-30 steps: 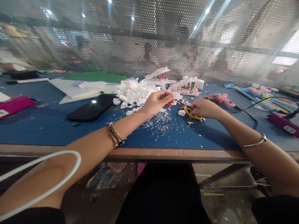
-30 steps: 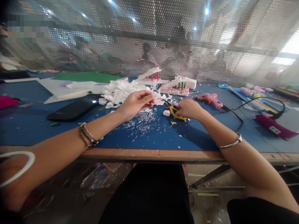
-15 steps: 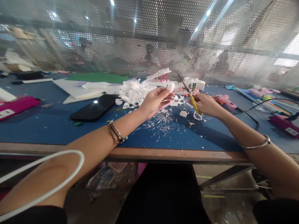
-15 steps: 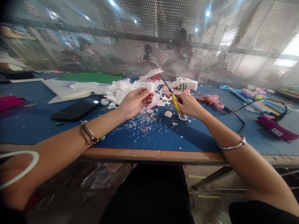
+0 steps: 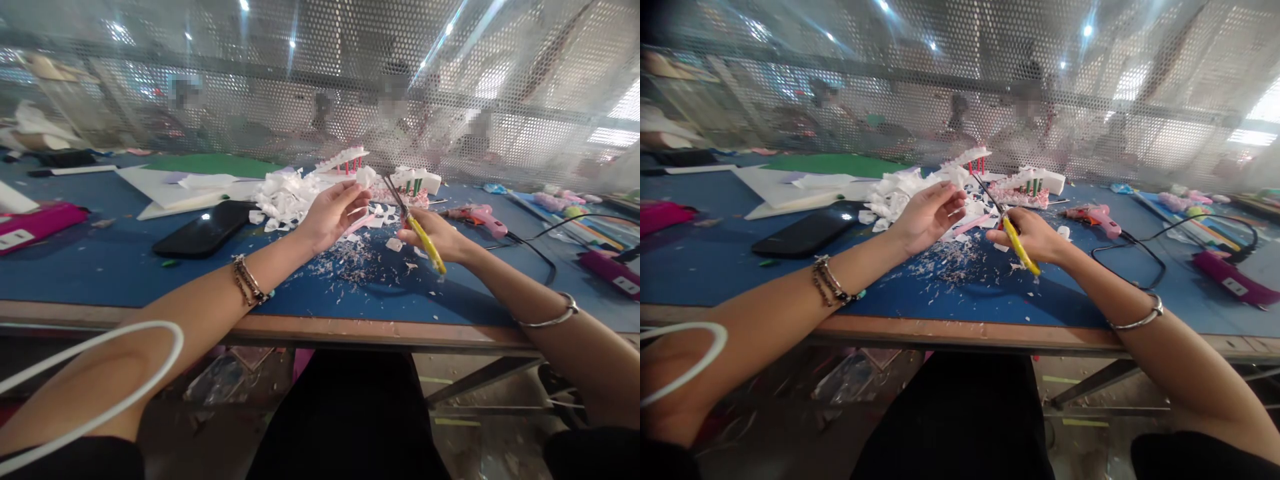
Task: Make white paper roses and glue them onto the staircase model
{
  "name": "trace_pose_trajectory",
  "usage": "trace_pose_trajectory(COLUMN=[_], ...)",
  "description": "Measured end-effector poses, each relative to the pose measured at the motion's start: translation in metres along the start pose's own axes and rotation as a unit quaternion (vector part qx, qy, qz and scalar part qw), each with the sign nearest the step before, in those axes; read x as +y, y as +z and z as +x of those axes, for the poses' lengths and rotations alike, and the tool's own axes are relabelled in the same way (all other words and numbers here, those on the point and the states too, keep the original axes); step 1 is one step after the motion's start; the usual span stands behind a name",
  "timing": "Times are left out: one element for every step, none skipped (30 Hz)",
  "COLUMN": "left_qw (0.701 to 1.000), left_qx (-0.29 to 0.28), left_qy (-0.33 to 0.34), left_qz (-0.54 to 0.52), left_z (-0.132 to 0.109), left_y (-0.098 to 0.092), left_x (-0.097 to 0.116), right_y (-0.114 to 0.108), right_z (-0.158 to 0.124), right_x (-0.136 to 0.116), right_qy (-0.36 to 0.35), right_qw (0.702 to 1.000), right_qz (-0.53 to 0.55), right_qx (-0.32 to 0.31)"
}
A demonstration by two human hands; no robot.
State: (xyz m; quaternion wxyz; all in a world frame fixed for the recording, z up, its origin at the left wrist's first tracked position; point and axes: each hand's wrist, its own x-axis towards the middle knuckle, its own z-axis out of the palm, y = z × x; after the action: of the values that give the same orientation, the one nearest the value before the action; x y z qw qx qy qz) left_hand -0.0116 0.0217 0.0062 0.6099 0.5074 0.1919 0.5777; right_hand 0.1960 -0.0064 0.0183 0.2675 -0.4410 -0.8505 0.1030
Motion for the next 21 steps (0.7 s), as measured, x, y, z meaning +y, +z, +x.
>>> trace_pose_trajectory(left_qw=[1.000,1.000,1.000,1.000,0.999,0.999,0.998,0.997,0.997,0.997,0.997,0.997,0.997,0.997,0.997,0.997,0.997,0.997,0.997,0.997,0.997], left_qx=[-0.003,-0.008,-0.016,-0.027,-0.040,-0.052,-0.064,-0.073,-0.077,-0.078,-0.076,-0.071,-0.065,-0.060,-0.057,-0.055,-0.054,-0.054,-0.052,-0.050,-0.046], left_qy=[-0.004,-0.007,-0.008,-0.008,-0.008,-0.008,-0.009,-0.010,-0.013,-0.016,-0.020,-0.024,-0.028,-0.033,-0.036,-0.038,-0.039,-0.040,-0.041,-0.042,-0.044], left_qz=[0.001,0.000,-0.001,-0.002,-0.004,-0.004,-0.004,-0.002,0.001,0.004,0.007,0.011,0.015,0.021,0.027,0.032,0.036,0.039,0.042,0.045,0.048], left_z=[-0.0006,-0.0013,-0.0019,-0.0025,-0.0029,-0.0033,-0.0036,-0.0038,-0.0039,-0.0041,-0.0043,-0.0044,-0.0045,-0.0046,-0.0046,-0.0045,-0.0045,-0.0043,-0.0042,-0.0041,-0.0039], left_y=[0.0001,0.0002,0.0003,0.0004,0.0007,0.0010,0.0014,0.0019,0.0025,0.0032,0.0038,0.0043,0.0047,0.0049,0.0049,0.0047,0.0042,0.0037,0.0031,0.0027,0.0023], left_x=[-0.0005,-0.0013,-0.0021,-0.0031,-0.0041,-0.0051,-0.0060,-0.0068,-0.0073,-0.0077,-0.0078,-0.0079,-0.0078,-0.0078,-0.0078,-0.0078,-0.0079,-0.0081,-0.0083,-0.0085,-0.0088], right_y=[0.0025,0.0047,0.0066,0.0079,0.0089,0.0095,0.0098,0.0098,0.0098,0.0096,0.0093,0.0090,0.0086,0.0082,0.0077,0.0074,0.0071,0.0068,0.0067,0.0066,0.0066], right_z=[0.0002,0.0005,0.0007,0.0009,0.0010,0.0010,0.0009,0.0008,0.0007,0.0005,0.0003,0.0001,-0.0002,-0.0004,-0.0007,-0.0010,-0.0012,-0.0013,-0.0014,-0.0013,-0.0011], right_x=[0.0000,0.0001,0.0001,0.0001,-0.0001,-0.0003,-0.0006,-0.0009,-0.0013,-0.0018,-0.0022,-0.0026,-0.0030,-0.0033,-0.0034,-0.0034,-0.0033,-0.0030,-0.0025,-0.0021,-0.0016], right_qy=[-0.004,-0.010,-0.015,-0.020,-0.024,-0.027,-0.032,-0.036,-0.040,-0.044,-0.047,-0.049,-0.050,-0.048,-0.045,-0.042,-0.039,-0.036,-0.035,-0.035,-0.036], right_qw=[1.000,1.000,1.000,1.000,0.999,0.999,0.999,0.999,0.999,0.999,0.999,0.998,0.998,0.998,0.998,0.998,0.998,0.997,0.997,0.996,0.995], right_qz=[-0.007,-0.013,-0.018,-0.020,-0.020,-0.019,-0.017,-0.015,-0.014,-0.015,-0.019,-0.024,-0.030,-0.036,-0.042,-0.049,-0.056,-0.065,-0.075,-0.085,-0.096], right_qx=[-0.001,-0.003,-0.004,-0.003,-0.005,-0.004,-0.003,-0.001,0.003,0.006,0.008,0.009,0.008,0.007,0.005,0.005,0.005,0.006,0.008,0.011,0.013])
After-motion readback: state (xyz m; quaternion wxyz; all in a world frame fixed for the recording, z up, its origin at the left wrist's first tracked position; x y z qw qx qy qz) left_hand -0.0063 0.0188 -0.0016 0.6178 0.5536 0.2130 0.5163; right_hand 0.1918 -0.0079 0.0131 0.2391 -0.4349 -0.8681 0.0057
